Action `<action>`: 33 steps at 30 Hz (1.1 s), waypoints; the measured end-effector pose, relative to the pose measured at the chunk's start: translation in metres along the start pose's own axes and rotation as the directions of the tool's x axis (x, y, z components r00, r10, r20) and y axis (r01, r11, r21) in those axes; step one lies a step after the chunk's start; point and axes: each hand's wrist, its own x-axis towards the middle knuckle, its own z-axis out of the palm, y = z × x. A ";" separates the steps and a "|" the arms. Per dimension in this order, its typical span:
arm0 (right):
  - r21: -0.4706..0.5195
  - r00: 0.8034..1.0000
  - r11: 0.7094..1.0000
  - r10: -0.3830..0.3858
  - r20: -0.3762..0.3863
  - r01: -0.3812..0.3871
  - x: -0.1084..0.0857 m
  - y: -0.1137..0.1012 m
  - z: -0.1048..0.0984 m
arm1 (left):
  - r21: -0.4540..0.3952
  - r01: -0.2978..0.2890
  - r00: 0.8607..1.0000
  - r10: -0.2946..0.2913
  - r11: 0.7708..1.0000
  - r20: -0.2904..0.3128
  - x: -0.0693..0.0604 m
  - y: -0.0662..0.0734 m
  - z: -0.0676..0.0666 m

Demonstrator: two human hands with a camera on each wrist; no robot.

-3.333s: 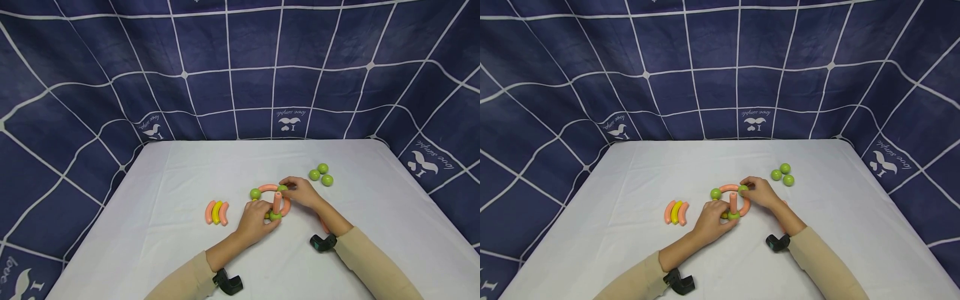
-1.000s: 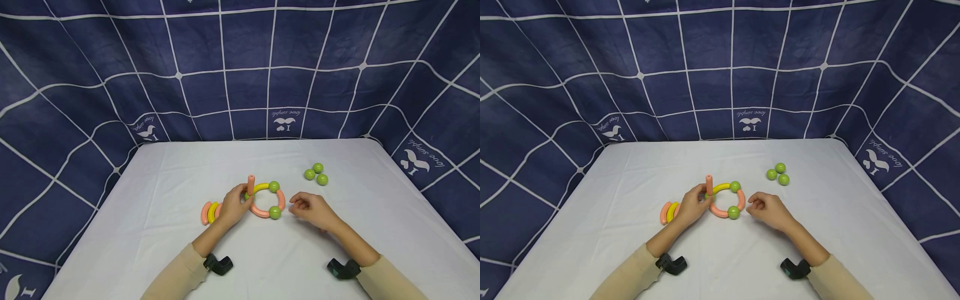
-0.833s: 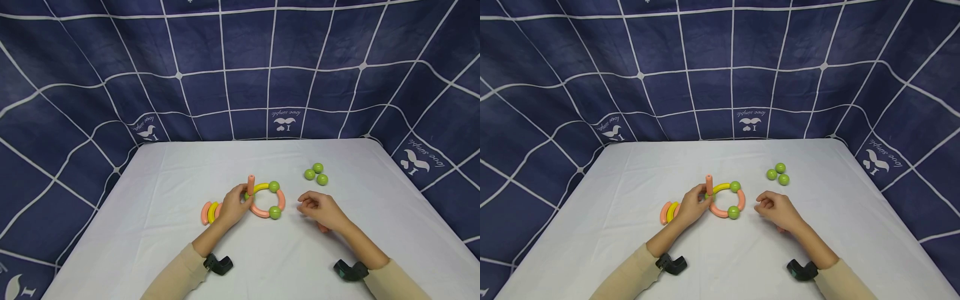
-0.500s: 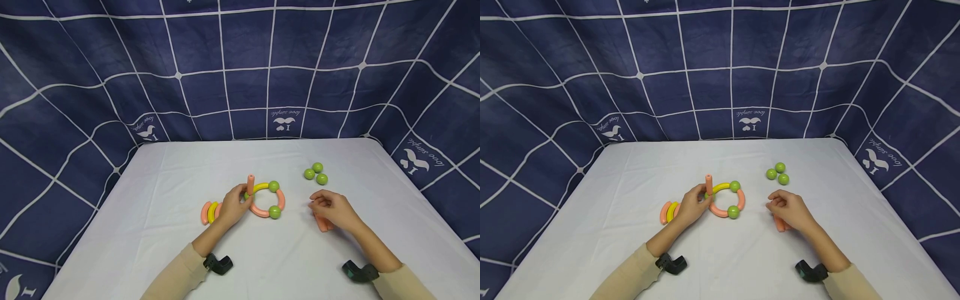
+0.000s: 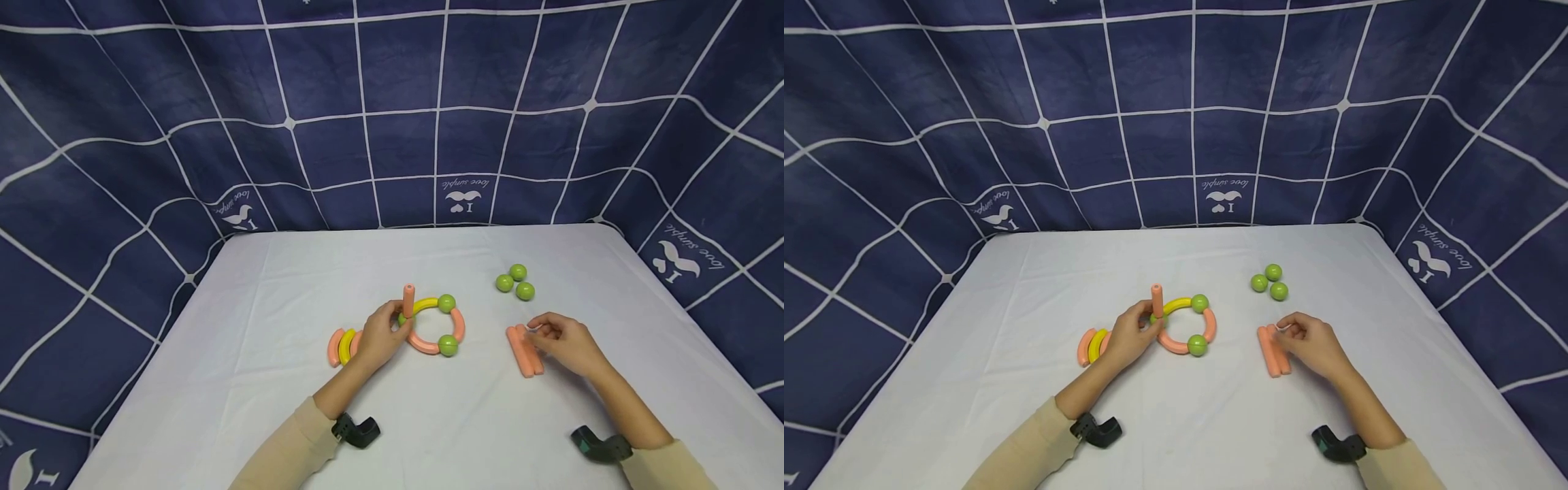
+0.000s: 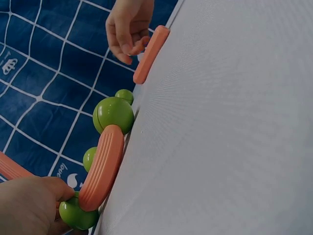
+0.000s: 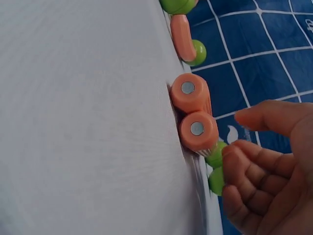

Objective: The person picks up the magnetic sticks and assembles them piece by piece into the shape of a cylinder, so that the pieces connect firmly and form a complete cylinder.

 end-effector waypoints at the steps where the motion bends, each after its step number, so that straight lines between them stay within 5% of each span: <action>1: -0.010 1.000 1.000 0.002 -0.002 -0.002 0.000 0.002 0.001 | 0.000 0.002 1.000 -0.002 1.000 0.001 0.000 0.000 0.000; 22: -0.227 0.998 0.972 0.050 -0.025 -0.054 0.000 0.008 0.009 | 0.018 0.004 1.000 -0.004 1.000 0.010 0.000 -0.004 0.001; 33: -0.117 0.994 0.993 -0.012 -0.111 -0.001 0.002 -0.010 0.008 | 0.009 0.006 1.000 -0.006 1.000 0.003 0.000 -0.006 0.002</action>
